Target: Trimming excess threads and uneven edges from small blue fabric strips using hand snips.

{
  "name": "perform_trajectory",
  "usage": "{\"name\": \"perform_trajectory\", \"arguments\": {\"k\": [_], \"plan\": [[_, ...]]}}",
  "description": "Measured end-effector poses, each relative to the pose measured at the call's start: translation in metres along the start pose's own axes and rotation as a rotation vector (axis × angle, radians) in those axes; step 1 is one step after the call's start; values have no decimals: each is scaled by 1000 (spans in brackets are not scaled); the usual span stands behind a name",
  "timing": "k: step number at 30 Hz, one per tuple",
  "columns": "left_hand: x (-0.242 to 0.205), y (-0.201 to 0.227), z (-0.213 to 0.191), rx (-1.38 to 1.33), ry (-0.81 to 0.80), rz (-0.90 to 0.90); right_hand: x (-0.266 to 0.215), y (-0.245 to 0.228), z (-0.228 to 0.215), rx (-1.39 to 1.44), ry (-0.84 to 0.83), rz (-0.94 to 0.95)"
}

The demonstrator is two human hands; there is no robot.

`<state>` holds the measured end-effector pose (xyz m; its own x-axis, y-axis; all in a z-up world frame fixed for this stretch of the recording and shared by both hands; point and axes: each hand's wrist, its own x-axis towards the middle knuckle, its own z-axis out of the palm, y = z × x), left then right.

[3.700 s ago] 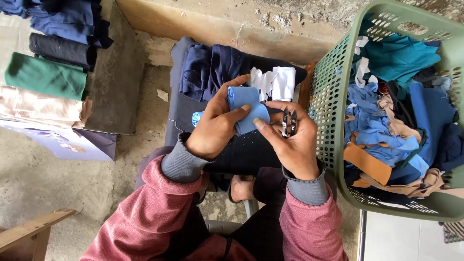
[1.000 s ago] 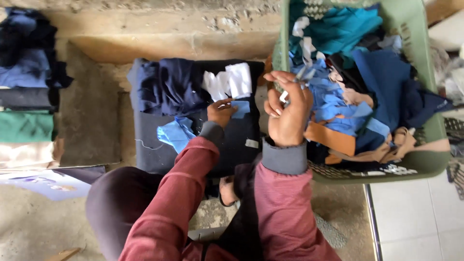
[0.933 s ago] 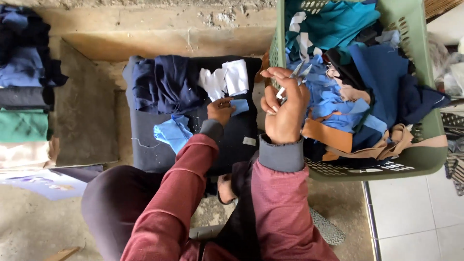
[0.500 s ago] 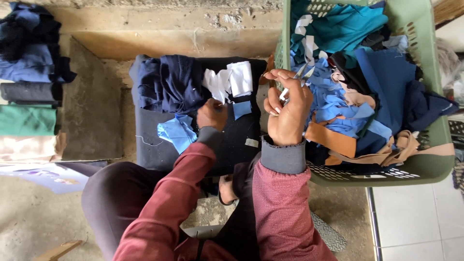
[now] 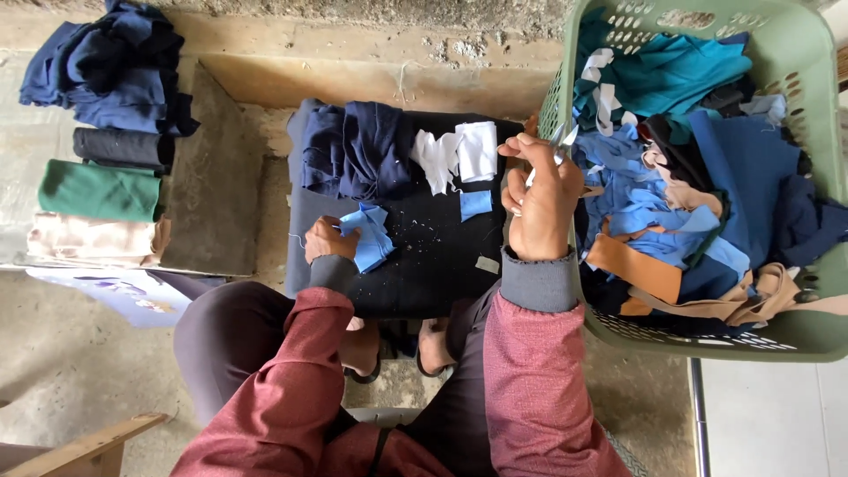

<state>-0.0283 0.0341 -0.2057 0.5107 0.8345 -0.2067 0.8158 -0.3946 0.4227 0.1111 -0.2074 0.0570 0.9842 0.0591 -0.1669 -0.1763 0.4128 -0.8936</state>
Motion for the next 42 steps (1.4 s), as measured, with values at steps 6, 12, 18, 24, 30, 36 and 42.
{"name": "perform_trajectory", "arguments": {"k": [6, 12, 18, 24, 30, 36, 42], "plan": [[20, -6, 16, 58, 48, 4, 0, 7, 2, -51, 7, 2], [19, -5, 24, 170, 330, 309, 0, 7, -1, -115, 8, 27], [13, 18, 25, 125, 101, 545, 3, 14, -3, -142, 5, 7], [26, 12, 43, 174, 133, 620, -5, 6, 4, -163, -5, -4], [24, 16, 30, 147, 89, 554, -3, 8, 3, -206, -6, -40], [18, 51, -40, -26, 64, 542, -17, -2, 19, -304, -44, -29], [-8, 88, -138, -389, -180, 741, -20, 6, 20, -395, -81, -76]]}}
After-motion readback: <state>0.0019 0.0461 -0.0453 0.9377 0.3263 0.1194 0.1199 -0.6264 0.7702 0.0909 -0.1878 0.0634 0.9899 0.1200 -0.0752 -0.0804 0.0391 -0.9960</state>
